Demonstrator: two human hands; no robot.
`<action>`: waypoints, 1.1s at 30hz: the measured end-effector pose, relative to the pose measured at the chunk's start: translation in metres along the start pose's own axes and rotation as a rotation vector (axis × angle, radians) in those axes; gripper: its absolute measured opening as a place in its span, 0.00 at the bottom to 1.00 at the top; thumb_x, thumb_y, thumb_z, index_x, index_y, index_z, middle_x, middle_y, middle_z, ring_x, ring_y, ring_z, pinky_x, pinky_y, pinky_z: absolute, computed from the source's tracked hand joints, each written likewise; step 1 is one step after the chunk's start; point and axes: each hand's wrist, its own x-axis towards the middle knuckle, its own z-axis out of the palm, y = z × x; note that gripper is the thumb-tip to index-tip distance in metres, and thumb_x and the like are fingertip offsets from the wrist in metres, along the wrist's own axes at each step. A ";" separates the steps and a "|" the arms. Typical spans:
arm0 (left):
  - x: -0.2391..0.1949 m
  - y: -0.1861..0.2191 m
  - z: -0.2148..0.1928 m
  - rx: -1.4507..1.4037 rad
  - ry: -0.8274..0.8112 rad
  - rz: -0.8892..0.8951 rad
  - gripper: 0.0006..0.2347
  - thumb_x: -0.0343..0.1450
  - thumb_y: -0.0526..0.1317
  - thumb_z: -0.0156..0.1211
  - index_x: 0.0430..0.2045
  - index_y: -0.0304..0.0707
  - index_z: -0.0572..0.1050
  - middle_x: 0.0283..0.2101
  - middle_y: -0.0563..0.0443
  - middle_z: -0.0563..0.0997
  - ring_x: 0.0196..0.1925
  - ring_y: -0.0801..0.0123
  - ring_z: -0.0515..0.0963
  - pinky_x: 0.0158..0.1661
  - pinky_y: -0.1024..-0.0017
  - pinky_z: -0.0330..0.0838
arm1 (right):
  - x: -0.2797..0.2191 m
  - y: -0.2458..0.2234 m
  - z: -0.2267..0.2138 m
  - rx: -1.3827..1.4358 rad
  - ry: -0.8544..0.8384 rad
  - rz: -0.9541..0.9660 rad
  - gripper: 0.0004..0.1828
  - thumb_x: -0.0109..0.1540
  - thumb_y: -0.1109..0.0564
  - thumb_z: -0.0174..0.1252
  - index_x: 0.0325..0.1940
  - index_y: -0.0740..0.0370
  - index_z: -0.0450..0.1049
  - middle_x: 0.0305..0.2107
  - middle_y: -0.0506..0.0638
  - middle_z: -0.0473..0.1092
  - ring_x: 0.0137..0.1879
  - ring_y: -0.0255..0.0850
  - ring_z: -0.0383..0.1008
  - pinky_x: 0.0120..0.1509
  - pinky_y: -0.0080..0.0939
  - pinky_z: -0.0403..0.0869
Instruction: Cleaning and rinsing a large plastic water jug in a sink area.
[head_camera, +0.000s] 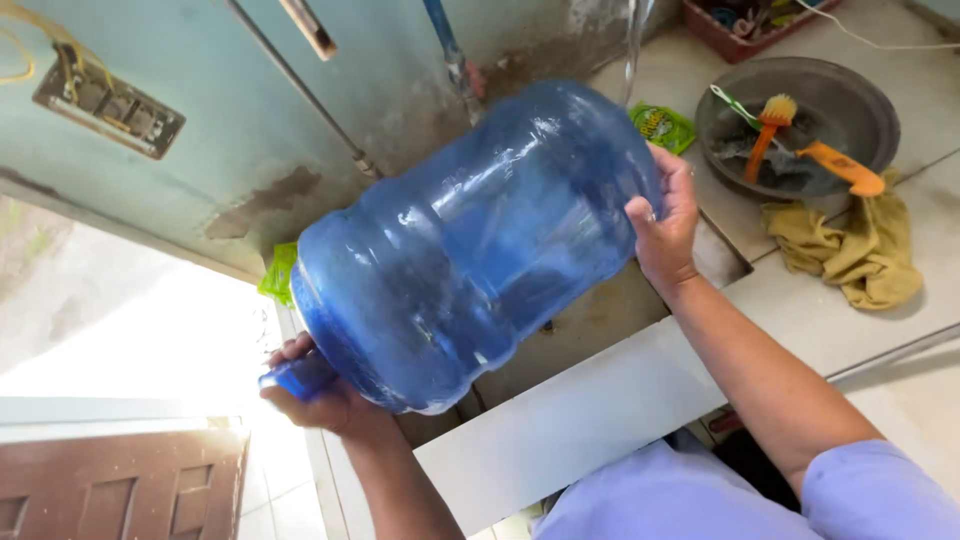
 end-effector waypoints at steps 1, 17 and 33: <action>0.006 -0.006 -0.012 -0.009 -0.013 0.014 0.17 0.76 0.52 0.62 0.44 0.38 0.71 0.39 0.46 0.78 0.47 0.58 0.78 0.63 0.55 0.71 | 0.000 0.026 -0.003 0.010 -0.008 -0.017 0.41 0.64 0.36 0.67 0.67 0.69 0.64 0.56 0.53 0.70 0.61 0.37 0.70 0.67 0.39 0.70; 0.034 -0.051 -0.099 0.530 0.326 -0.145 0.15 0.71 0.53 0.60 0.33 0.40 0.74 0.35 0.47 0.80 0.43 0.58 0.79 0.52 0.59 0.73 | 0.002 0.097 -0.042 -0.525 0.047 0.264 0.41 0.70 0.29 0.56 0.62 0.72 0.75 0.48 0.59 0.74 0.54 0.49 0.74 0.62 0.47 0.70; 0.018 -0.063 -0.013 -0.018 0.278 -0.159 0.15 0.71 0.51 0.63 0.35 0.38 0.74 0.40 0.49 0.78 0.47 0.63 0.77 0.56 0.60 0.73 | 0.020 0.011 -0.014 -0.174 0.121 0.124 0.35 0.65 0.31 0.62 0.48 0.69 0.73 0.39 0.47 0.74 0.43 0.34 0.71 0.49 0.37 0.72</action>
